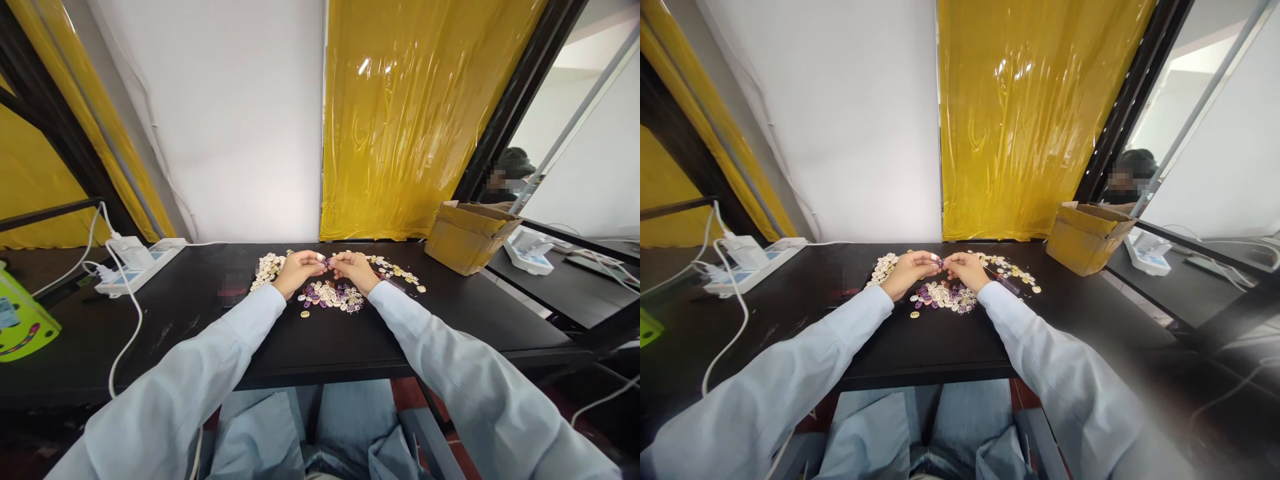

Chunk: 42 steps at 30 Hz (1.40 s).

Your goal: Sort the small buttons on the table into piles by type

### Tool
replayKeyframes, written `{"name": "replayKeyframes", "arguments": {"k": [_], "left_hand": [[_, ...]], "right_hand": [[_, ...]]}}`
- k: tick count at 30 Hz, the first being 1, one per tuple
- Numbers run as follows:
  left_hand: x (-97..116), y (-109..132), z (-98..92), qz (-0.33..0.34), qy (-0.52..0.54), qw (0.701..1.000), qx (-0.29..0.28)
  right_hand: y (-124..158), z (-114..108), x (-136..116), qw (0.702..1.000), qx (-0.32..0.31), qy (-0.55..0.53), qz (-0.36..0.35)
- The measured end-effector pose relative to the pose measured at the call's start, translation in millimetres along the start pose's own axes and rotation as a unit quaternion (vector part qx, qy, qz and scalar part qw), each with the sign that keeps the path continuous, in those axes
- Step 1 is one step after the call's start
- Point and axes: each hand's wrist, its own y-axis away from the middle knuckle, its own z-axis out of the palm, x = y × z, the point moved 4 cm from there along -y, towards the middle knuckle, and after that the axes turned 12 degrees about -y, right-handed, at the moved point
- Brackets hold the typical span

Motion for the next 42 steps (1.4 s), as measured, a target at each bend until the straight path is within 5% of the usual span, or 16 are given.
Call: {"name": "replayKeyframes", "arguments": {"k": [14,21,42], "left_hand": [[4,0,-1.3,0.009,-0.019,1.000,0.012],[5,1,-0.8,-0.002,-0.014,1.000,0.011],[-4,1,3.2,-0.002,0.011,1.000,0.003]], "right_hand": [[-3,-1,6,0.998,-0.012,0.057,0.004],[-5,-3,1,0.977,-0.028,0.193,-0.084],[-2,-2,4,0.982,-0.033,0.170,-0.076]]}}
